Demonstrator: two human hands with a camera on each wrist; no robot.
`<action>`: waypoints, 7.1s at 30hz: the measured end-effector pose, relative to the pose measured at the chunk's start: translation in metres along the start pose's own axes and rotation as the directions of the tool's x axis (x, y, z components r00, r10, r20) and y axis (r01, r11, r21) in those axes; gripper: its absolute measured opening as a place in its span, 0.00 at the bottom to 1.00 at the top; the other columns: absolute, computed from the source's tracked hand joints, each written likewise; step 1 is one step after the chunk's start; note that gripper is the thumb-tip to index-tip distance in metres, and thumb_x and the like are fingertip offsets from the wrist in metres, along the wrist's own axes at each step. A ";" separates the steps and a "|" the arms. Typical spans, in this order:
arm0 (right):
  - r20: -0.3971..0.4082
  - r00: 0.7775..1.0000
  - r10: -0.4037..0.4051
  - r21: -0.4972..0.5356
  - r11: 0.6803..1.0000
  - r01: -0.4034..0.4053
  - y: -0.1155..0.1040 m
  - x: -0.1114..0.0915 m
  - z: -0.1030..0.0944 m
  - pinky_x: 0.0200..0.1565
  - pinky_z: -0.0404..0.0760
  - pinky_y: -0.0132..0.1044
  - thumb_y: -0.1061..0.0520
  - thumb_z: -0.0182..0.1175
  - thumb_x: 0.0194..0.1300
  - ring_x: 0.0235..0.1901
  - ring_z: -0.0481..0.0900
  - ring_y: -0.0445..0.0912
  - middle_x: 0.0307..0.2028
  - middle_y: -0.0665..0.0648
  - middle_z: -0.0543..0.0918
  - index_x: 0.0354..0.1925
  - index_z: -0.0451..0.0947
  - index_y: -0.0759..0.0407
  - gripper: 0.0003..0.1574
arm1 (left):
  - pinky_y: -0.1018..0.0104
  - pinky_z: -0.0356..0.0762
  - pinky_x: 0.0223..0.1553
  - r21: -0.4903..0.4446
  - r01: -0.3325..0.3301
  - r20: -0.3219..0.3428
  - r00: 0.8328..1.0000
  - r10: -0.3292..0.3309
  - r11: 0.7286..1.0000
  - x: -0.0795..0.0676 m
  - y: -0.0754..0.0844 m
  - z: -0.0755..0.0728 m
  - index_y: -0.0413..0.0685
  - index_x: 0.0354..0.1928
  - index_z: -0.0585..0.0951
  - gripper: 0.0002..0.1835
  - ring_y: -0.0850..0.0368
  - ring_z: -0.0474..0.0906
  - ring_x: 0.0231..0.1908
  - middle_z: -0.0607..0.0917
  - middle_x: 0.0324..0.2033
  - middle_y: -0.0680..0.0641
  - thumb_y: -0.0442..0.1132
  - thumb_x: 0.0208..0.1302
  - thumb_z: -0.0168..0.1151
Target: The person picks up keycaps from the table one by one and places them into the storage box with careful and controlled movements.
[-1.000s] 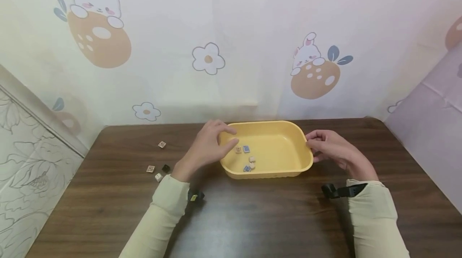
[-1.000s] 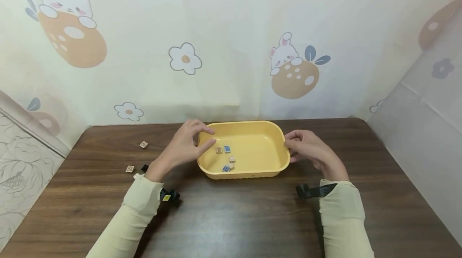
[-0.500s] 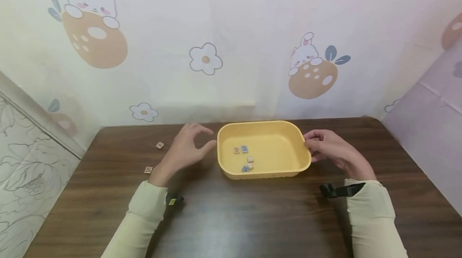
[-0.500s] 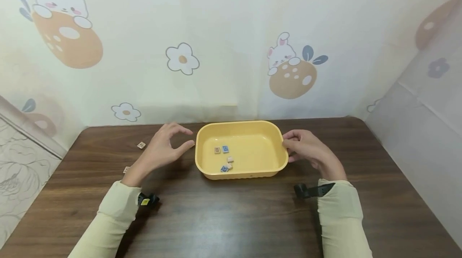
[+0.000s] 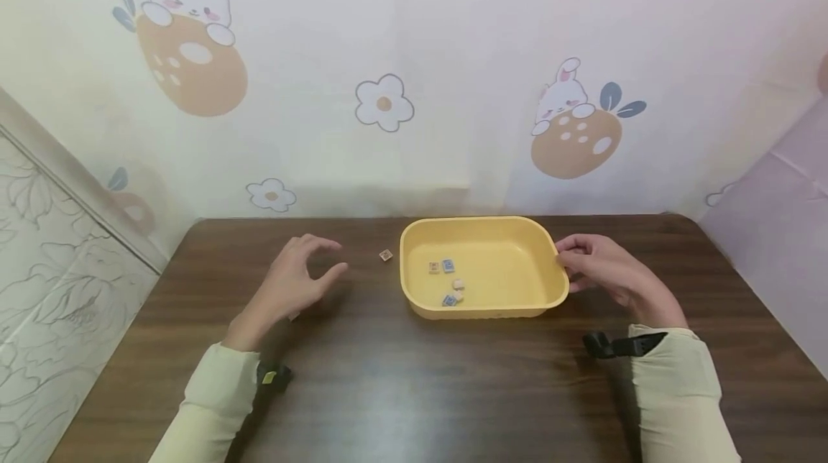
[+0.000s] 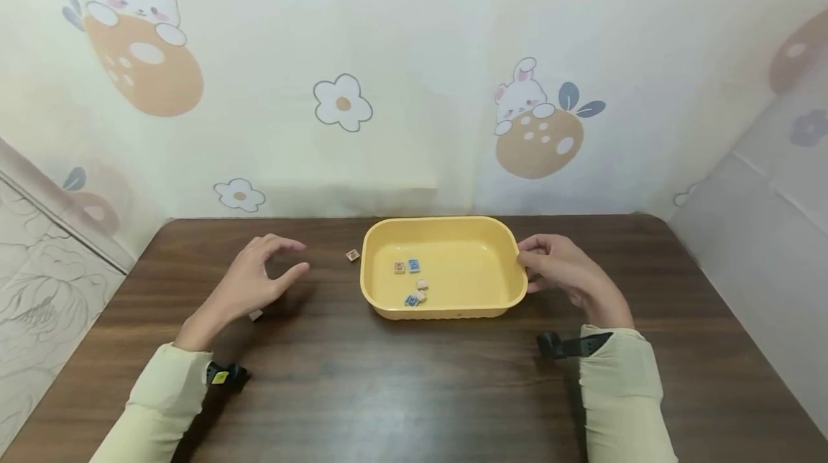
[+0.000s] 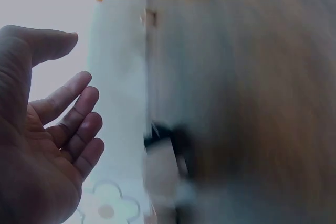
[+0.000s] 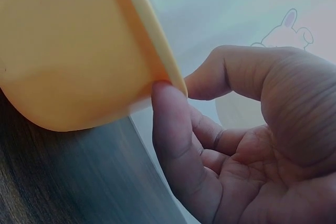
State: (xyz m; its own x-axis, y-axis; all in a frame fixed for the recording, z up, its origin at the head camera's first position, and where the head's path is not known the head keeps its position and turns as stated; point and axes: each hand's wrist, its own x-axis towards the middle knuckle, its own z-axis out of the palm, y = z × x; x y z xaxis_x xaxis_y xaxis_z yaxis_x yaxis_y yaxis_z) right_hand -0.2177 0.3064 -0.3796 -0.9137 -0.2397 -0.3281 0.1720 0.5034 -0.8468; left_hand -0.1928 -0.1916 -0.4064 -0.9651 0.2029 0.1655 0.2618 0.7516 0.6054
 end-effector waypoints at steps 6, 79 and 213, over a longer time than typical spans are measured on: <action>-0.002 1.000 -0.003 0.003 1.000 0.003 0.001 0.000 -0.001 0.40 0.91 0.39 0.56 0.55 0.78 0.37 0.86 0.41 0.40 0.54 0.86 0.66 0.66 0.78 0.30 | 0.38 0.73 0.67 -0.014 0.070 0.017 0.997 -0.070 0.997 -0.018 -0.018 -0.011 0.48 0.60 0.83 0.22 0.44 0.74 0.64 0.84 0.58 0.45 0.52 0.72 0.68; -0.003 1.000 0.000 -0.015 1.000 0.000 0.001 -0.003 -0.002 0.41 0.91 0.39 0.56 0.57 0.78 0.38 0.87 0.42 0.41 0.55 0.87 0.66 0.66 0.77 0.31 | 0.56 0.74 0.49 0.038 0.035 -0.087 0.996 -0.031 0.999 -0.046 -0.043 -0.001 0.51 0.44 0.90 0.07 0.50 0.78 0.49 0.88 0.45 0.49 0.42 0.66 0.73; -0.023 0.999 0.023 -0.019 1.000 -0.023 -0.002 -0.005 0.001 0.42 0.92 0.40 0.54 0.58 0.77 0.38 0.87 0.47 0.46 0.63 0.86 0.66 0.69 0.74 0.30 | 0.47 0.73 0.68 -0.123 -0.194 -0.004 0.981 0.196 0.973 0.050 0.068 0.047 0.52 0.46 0.89 0.11 0.50 0.79 0.58 0.88 0.47 0.51 0.47 0.66 0.73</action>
State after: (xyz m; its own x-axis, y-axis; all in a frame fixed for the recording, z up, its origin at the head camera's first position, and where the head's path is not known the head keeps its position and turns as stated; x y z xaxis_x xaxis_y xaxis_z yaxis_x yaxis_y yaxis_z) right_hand -0.2135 0.3056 -0.3764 -0.9179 -0.2089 -0.3375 0.1861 0.5246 -0.8307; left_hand -0.2238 -0.1006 -0.3938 -0.8953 0.3436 0.2836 0.4427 0.6150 0.6525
